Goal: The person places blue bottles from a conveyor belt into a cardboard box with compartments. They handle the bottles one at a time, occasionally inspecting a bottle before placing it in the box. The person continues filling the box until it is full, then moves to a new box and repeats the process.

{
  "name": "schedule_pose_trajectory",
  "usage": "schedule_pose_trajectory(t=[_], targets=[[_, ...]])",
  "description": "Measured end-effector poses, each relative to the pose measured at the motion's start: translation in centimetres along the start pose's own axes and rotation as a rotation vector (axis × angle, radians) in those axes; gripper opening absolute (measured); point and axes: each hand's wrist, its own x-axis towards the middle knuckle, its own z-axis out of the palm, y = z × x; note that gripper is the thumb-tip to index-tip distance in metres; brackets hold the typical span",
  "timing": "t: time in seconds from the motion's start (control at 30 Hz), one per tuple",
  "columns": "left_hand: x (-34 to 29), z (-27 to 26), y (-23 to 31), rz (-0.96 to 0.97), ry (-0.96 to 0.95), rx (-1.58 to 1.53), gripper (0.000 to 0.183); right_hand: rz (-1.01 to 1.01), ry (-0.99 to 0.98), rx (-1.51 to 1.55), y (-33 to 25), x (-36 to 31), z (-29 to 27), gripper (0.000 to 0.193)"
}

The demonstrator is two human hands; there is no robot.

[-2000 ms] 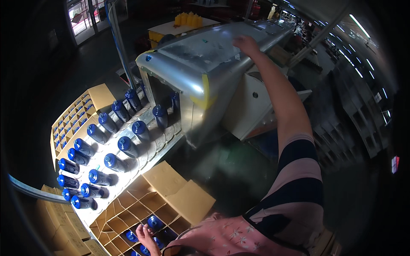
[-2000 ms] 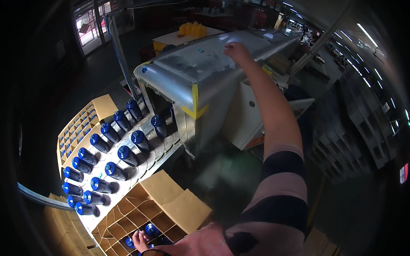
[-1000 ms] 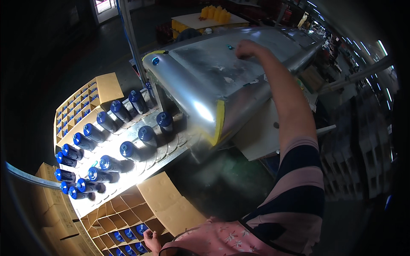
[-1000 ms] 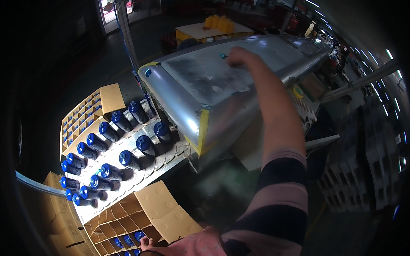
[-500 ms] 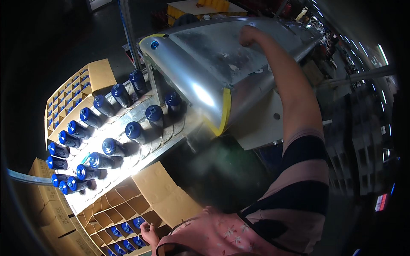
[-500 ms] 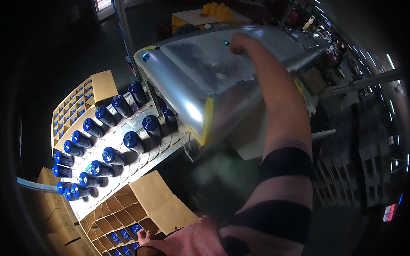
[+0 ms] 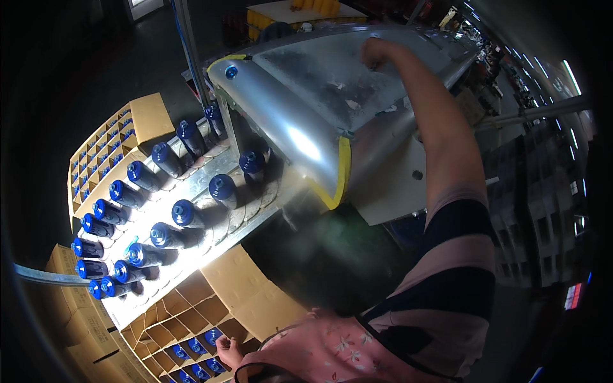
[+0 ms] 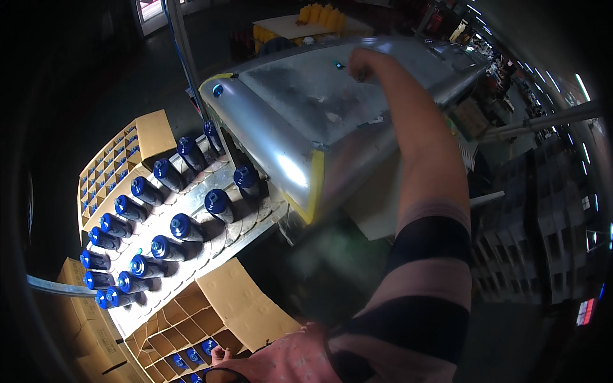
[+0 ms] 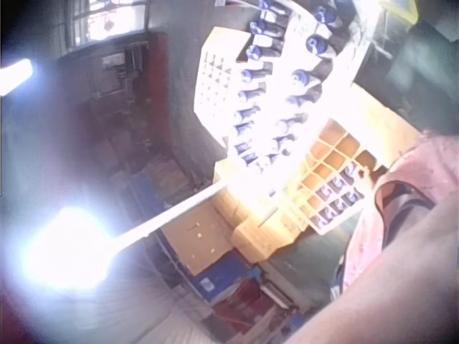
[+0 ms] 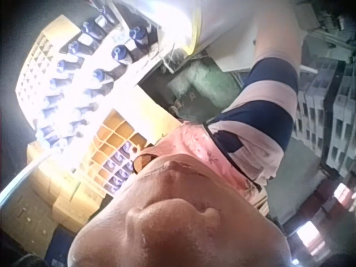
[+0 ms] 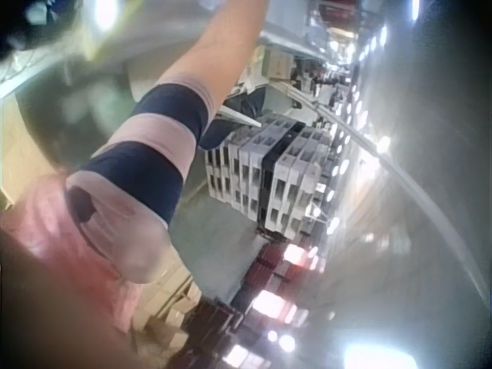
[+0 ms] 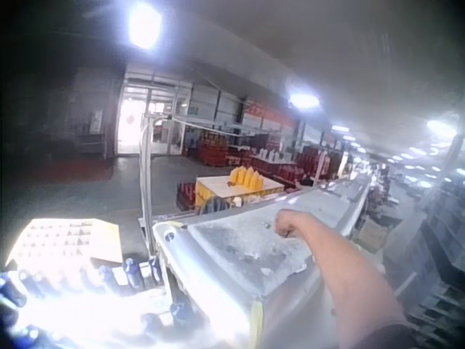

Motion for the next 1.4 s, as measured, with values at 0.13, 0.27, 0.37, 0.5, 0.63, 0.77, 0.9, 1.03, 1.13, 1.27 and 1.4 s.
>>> schedule_pose_trajectory(t=[0.13, 0.27, 0.37, 0.5, 0.63, 0.77, 0.9, 1.03, 1.13, 1.27, 1.4], targets=[[0.4, 0.4, -1.3, 0.031, 0.034, -0.021, 0.020, -0.106, 0.018, 0.181, 0.5, -0.4, -1.2, 0.023], [-0.7, -0.7, -0.9, 0.036, 0.090, 0.141, 0.019, -0.163, 0.502, 0.294, -0.1, 0.3, -1.2, 0.026], [-2.8, -2.0, -0.2, 0.015, 0.096, 0.293, 0.021, -0.214, 0.617, -0.014, -0.7, 1.6, -0.1, 0.025], [-3.9, -2.5, 0.0, 0.044, 0.099, 0.401, 0.022, -0.065, 0.419, -0.076, -0.6, 3.4, 0.9, 0.018], [-3.8, -1.7, -0.7, 0.088, 0.130, 0.479, 0.024, 0.045, 0.286, 0.021, -0.9, 4.4, 0.0, 0.013], [-4.0, -0.5, -1.9, 0.128, 0.149, 0.547, 0.025, 0.005, 0.304, -0.136, -1.6, 4.2, -1.4, 0.013], [-3.1, 1.0, -4.9, 0.113, 0.128, 0.641, 0.026, 0.010, 0.270, -0.112, -1.9, 3.0, -2.0, 0.013], [-0.5, 1.1, -7.6, 0.751, 0.381, 1.245, 0.027, 0.076, 0.244, -0.089, -2.6, 1.1, -1.9, 0.015], [-1.1, -2.6, -5.8, 0.164, 0.137, 0.569, 0.022, 0.036, 0.269, -0.294, -3.2, -1.4, -1.1, 0.015], [-3.6, -5.9, 1.0, 0.044, 0.047, 0.348, 0.016, 0.060, 0.314, -0.301, -1.2, -5.6, 1.5, 0.013], [-4.5, -3.1, 3.4, -0.032, 0.043, 0.148, 0.015, 0.053, 0.489, 0.350, -0.2, -4.0, 0.9, 0.012]])
